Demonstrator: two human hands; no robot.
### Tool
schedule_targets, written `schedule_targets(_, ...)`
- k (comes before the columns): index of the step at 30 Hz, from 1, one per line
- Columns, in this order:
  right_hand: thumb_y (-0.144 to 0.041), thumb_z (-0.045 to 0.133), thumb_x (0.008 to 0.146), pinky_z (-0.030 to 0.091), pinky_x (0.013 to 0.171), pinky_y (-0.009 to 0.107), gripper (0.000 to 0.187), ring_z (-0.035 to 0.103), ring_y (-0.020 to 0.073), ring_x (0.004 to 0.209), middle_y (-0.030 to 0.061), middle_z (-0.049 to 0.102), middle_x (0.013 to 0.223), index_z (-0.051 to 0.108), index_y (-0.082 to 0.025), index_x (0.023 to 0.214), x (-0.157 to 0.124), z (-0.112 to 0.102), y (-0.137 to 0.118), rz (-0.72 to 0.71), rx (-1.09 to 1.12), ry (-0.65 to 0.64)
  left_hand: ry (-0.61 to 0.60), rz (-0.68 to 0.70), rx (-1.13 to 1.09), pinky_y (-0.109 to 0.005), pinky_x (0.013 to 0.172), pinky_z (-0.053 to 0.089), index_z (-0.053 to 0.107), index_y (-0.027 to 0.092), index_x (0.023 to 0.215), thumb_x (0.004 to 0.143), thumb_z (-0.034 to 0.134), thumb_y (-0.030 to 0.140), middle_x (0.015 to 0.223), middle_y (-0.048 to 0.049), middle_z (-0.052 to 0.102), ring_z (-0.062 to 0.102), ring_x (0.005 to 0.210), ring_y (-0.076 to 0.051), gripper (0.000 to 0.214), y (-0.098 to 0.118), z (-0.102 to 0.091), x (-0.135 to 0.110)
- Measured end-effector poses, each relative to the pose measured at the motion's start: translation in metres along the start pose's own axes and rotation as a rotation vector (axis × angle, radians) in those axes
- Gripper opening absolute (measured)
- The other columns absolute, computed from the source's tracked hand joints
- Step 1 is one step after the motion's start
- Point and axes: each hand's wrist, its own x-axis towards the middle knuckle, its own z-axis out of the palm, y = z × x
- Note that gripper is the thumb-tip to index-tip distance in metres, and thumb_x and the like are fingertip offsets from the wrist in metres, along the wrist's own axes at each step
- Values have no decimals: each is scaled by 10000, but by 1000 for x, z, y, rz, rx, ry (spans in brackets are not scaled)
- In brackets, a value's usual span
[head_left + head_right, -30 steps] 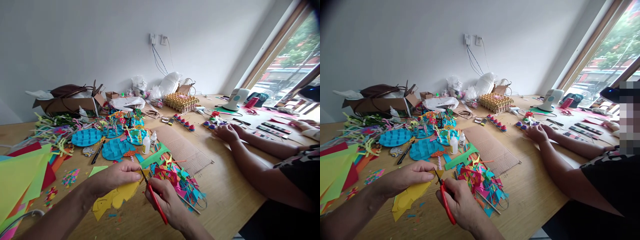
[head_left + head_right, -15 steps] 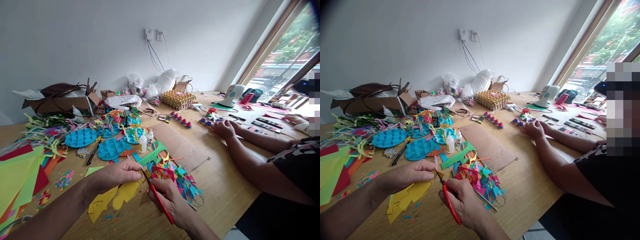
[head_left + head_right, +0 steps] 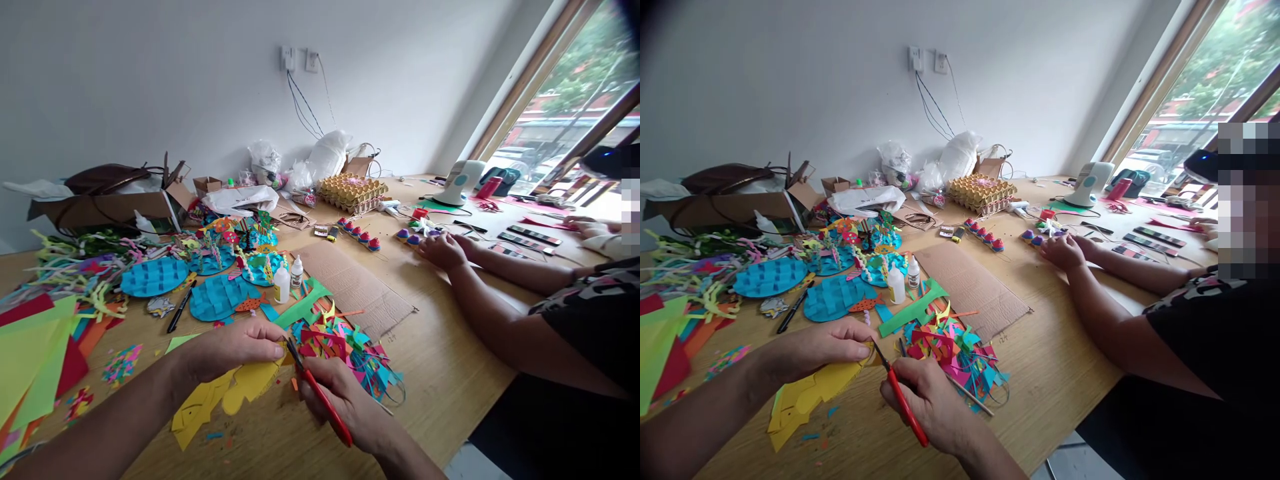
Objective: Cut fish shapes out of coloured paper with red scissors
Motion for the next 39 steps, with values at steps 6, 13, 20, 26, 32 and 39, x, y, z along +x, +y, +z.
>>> schedule_targets(6, -256, 403, 877, 207, 445, 212, 295, 267, 80, 504, -59, 295, 541, 331, -185, 600, 0, 0, 1, -33, -40, 20, -8, 0, -11, -176, 583, 419, 689, 168, 763, 734, 595, 232, 684, 32, 669, 571, 639, -108, 117, -3, -2, 2)
schedule_targets(13, -237, 433, 885, 194, 441, 214, 324, 250, 75, 492, -67, 286, 527, 310, -185, 590, 1, 0, 3, -33, -96, 37, -12, -6, -4, -177, 547, 397, 687, 176, 731, 711, 611, 237, 664, 48, 644, 541, 627, -108, 99, -3, -1, 2)
schedule_targets(20, -288, 477, 896, 198, 446, 210, 357, 258, 71, 488, -67, 303, 526, 328, -178, 591, 1, 0, 3, -74, -142, 33, -35, 8, 52, -172, 532, 368, 666, 162, 687, 682, 613, 226, 598, 57, 597, 493, 563, -88, 84, -2, -6, 2)
schedule_targets(26, -359, 489, 884, 196, 430, 203, 380, 266, 68, 472, -65, 315, 517, 344, -177, 583, 1, 0, 8, -66, -81, 36, -17, -31, 113, -194, 518, 350, 629, 162, 684, 678, 605, 294, 578, 53, 540, 463, 540, -100, 135, -4, -8, 1)
schedule_targets(32, -542, 399, 865, 246, 393, 184, 457, 337, 73, 421, -49, 398, 467, 389, -181, 585, 2, 5, 18, 60, 177, 52, 31, 42, 273, -206, 532, 325, 552, 161, 678, 740, 553, 378, 614, 48, 453, 415, 578, -110, 226, -8, -9, 2)
schedule_targets(39, -530, 387, 880, 260, 407, 184, 435, 351, 75, 451, -44, 406, 518, 400, -178, 624, 7, 6, 22, 108, 102, 72, 173, 102, 432, -192, 529, 275, 577, 159, 676, 746, 589, 315, 636, 52, 451, 382, 592, -99, 171, -3, -29, -28)
